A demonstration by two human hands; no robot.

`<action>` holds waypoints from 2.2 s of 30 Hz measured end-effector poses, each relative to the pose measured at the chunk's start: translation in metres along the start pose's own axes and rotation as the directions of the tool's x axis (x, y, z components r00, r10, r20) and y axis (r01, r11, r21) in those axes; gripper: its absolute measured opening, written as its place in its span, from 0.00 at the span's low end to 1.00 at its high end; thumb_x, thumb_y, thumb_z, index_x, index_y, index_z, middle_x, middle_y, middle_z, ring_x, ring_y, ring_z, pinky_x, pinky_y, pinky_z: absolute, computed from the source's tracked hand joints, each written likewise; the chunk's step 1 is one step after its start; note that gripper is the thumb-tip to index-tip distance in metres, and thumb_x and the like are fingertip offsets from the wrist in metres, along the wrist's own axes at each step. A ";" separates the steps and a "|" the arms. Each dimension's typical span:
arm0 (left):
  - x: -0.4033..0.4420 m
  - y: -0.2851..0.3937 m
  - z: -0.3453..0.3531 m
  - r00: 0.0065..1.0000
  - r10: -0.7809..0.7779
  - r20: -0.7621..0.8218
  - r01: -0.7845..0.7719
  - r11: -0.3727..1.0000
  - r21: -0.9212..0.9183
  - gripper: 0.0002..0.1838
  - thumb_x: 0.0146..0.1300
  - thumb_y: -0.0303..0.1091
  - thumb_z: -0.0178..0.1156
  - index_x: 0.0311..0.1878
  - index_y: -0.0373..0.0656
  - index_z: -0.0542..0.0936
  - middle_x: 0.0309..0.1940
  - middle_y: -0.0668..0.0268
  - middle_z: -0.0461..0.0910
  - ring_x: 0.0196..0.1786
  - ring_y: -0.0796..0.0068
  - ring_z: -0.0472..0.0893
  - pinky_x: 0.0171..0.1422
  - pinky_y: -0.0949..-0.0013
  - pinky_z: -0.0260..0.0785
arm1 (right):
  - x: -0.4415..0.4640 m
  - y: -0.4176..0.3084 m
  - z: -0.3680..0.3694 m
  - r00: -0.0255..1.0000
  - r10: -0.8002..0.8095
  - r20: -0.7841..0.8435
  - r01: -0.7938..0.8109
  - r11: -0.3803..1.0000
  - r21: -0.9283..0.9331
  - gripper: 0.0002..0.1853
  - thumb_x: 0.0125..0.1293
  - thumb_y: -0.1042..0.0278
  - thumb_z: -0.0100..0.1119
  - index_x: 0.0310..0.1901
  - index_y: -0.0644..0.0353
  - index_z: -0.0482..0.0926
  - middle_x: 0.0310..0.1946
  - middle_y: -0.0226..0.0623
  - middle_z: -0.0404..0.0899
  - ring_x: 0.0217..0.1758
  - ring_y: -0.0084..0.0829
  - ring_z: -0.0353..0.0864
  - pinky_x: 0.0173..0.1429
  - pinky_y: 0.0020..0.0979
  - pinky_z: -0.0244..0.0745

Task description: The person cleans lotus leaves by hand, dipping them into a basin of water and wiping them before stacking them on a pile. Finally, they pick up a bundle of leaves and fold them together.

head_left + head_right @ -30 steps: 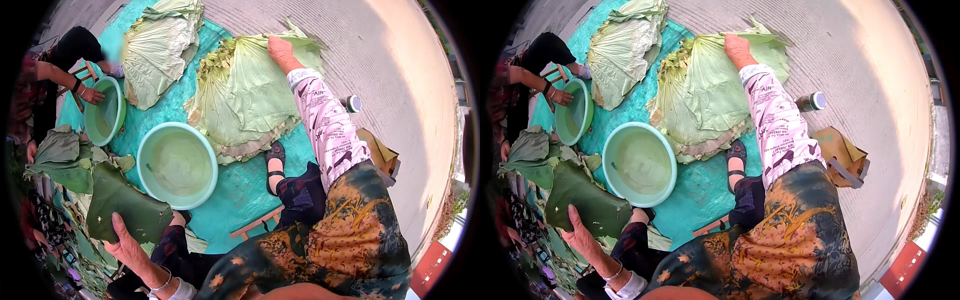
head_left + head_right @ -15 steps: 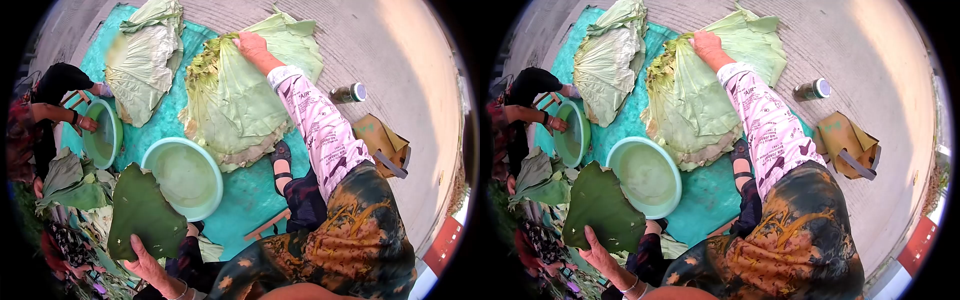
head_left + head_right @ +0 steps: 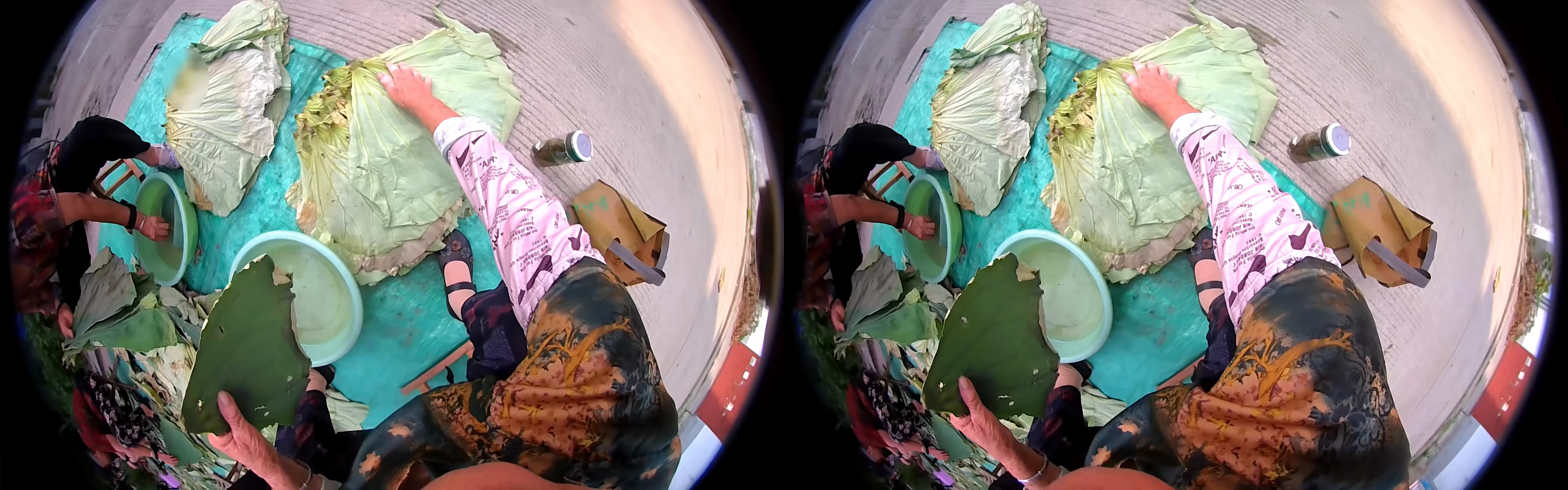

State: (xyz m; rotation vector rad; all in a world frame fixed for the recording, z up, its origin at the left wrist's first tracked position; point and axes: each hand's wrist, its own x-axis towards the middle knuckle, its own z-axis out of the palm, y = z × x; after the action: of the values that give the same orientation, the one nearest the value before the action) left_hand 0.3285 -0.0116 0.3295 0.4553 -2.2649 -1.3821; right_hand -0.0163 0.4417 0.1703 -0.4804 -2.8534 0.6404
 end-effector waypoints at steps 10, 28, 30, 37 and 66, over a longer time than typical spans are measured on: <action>-0.016 -0.016 -0.015 0.995 -0.080 0.057 0.091 0.964 -0.249 0.11 0.62 0.31 0.60 0.44 0.36 0.80 0.38 0.69 0.80 0.38 0.82 0.75 0.46 0.76 0.67 | -0.012 -0.050 0.023 0.851 -0.348 -0.393 0.377 0.926 -0.005 0.27 0.63 0.43 0.46 0.55 0.55 0.72 0.49 0.48 0.75 0.53 0.49 0.73 0.56 0.48 0.65; 0.038 -0.054 0.090 0.879 0.048 0.474 -0.025 0.998 -0.055 0.17 0.56 0.47 0.61 0.35 0.40 0.80 0.26 0.53 0.78 0.32 0.53 0.79 0.39 0.59 0.69 | -0.232 -0.255 -0.048 0.101 -0.866 0.489 0.270 0.497 0.825 0.16 0.56 0.65 0.61 0.45 0.61 0.78 0.37 0.32 0.79 0.41 0.21 0.75 0.47 0.25 0.71; 0.041 -0.049 0.085 0.860 0.018 0.510 -0.091 0.989 0.119 0.17 0.51 0.43 0.64 0.35 0.37 0.79 0.28 0.51 0.79 0.37 0.51 0.79 0.42 0.54 0.69 | -0.238 -0.258 -0.051 0.165 -0.805 0.571 0.205 0.594 0.778 0.10 0.57 0.65 0.61 0.39 0.60 0.79 0.31 0.27 0.79 0.36 0.19 0.75 0.43 0.23 0.70; 0.046 -0.055 0.082 0.967 0.242 0.075 -0.250 0.957 0.149 0.17 0.52 0.38 0.63 0.39 0.38 0.72 0.36 0.56 0.74 0.44 0.54 0.74 0.51 0.55 0.64 | -0.198 -0.240 0.006 0.450 -0.801 0.396 0.275 0.546 0.791 0.08 0.64 0.68 0.56 0.42 0.62 0.78 0.31 0.25 0.76 0.36 0.18 0.72 0.43 0.22 0.68; 0.002 -0.012 0.095 0.810 0.362 0.461 -0.422 0.906 0.029 0.07 0.50 0.33 0.57 0.29 0.39 0.76 0.27 0.56 0.79 0.33 0.59 0.80 0.41 0.58 0.70 | -0.240 -0.184 0.218 0.379 -0.678 0.630 0.674 0.669 0.315 0.16 0.66 0.57 0.48 0.53 0.50 0.73 0.42 0.48 0.78 0.47 0.49 0.76 0.50 0.41 0.71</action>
State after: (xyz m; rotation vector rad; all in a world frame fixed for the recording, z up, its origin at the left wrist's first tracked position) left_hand 0.2771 0.0533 0.2814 -0.3303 -2.6241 -1.2099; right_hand 0.1048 0.1173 0.0335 1.2271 -3.2465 0.7497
